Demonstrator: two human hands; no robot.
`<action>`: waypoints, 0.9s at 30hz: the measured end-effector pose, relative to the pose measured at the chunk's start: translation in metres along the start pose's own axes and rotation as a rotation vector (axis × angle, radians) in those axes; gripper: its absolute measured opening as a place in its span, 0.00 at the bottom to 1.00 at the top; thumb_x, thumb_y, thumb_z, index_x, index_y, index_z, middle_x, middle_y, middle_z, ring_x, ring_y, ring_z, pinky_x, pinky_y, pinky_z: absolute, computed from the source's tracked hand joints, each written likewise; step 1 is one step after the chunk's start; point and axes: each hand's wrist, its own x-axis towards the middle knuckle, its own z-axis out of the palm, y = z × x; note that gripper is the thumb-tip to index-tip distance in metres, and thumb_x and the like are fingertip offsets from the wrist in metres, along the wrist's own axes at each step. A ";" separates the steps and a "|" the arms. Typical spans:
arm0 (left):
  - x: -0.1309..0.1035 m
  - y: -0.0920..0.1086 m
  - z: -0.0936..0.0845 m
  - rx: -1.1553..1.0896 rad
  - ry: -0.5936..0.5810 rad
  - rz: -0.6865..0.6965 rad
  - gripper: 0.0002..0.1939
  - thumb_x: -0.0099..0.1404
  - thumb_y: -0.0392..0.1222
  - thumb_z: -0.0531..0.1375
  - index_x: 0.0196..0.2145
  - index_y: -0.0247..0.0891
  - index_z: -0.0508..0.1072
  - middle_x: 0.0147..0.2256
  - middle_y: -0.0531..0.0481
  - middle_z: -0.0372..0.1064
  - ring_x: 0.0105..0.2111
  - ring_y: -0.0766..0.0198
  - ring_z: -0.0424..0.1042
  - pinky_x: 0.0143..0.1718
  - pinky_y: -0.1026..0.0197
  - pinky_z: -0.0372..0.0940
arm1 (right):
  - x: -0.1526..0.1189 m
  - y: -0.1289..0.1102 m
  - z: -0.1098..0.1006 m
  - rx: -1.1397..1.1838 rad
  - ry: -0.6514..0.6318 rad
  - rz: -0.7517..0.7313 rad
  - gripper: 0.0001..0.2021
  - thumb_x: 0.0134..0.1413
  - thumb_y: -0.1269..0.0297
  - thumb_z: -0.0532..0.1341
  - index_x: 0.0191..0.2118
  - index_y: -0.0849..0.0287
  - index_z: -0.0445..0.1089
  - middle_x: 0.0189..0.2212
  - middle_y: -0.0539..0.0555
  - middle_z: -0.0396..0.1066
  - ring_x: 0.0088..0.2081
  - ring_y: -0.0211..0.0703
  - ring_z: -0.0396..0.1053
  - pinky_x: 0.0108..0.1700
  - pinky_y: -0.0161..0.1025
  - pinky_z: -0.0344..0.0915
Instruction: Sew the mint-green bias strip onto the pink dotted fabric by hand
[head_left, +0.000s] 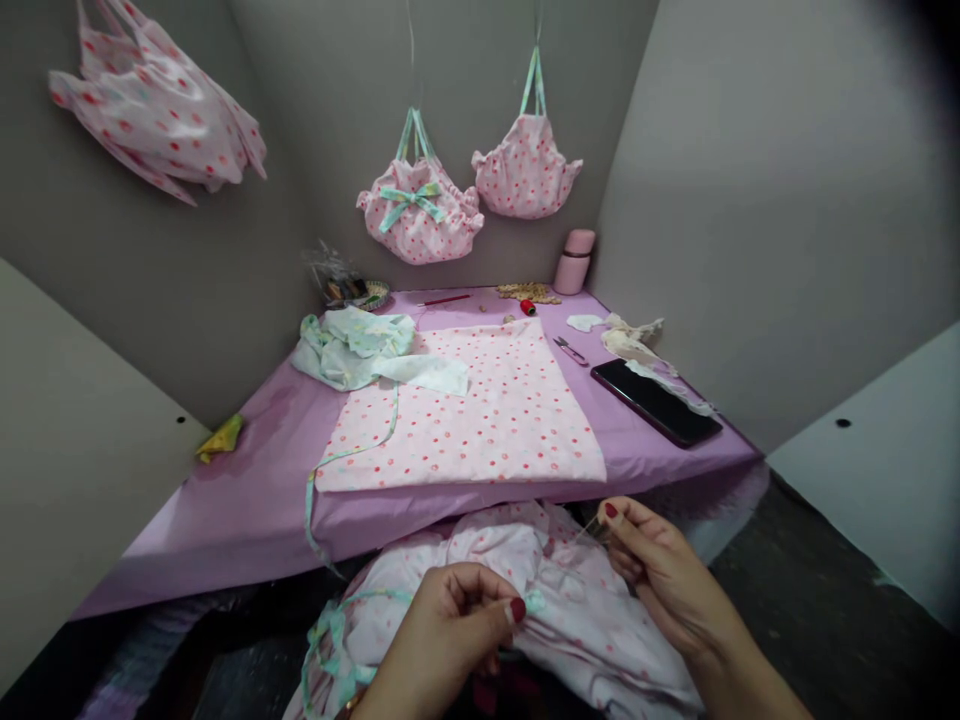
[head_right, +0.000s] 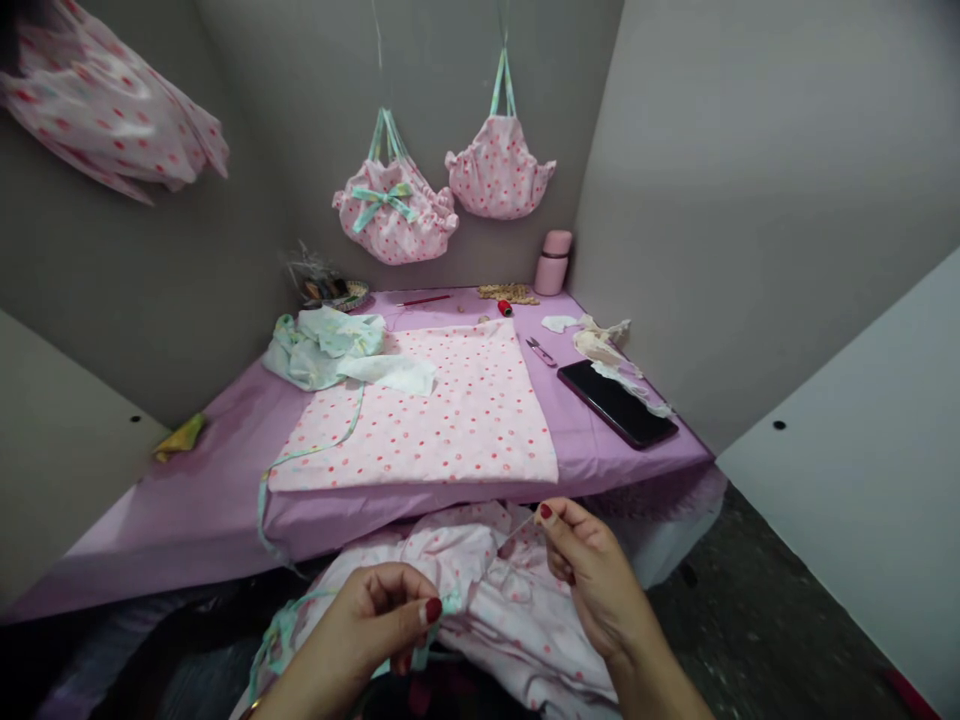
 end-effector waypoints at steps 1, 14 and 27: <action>0.000 0.000 0.000 0.008 -0.001 0.004 0.17 0.45 0.51 0.67 0.22 0.32 0.71 0.16 0.58 0.59 0.14 0.74 0.55 0.16 0.70 0.50 | 0.002 -0.001 -0.001 0.004 0.017 -0.009 0.18 0.33 0.55 0.72 0.25 0.61 0.67 0.15 0.41 0.53 0.15 0.26 0.42 0.17 0.29 0.39; 0.002 -0.007 -0.002 0.177 0.022 0.069 0.11 0.52 0.44 0.63 0.24 0.32 0.72 0.17 0.57 0.58 0.17 0.72 0.55 0.18 0.69 0.50 | 0.002 -0.002 -0.005 -0.084 0.106 -0.117 0.16 0.38 0.53 0.69 0.25 0.60 0.66 0.15 0.40 0.52 0.16 0.28 0.43 0.17 0.28 0.43; 0.001 -0.010 -0.004 0.333 0.105 0.221 0.09 0.56 0.41 0.59 0.28 0.32 0.75 0.22 0.52 0.66 0.23 0.67 0.60 0.25 0.67 0.56 | -0.055 0.011 0.034 -1.035 -0.392 -0.538 0.09 0.61 0.68 0.49 0.41 0.56 0.65 0.27 0.50 0.71 0.26 0.38 0.68 0.29 0.31 0.61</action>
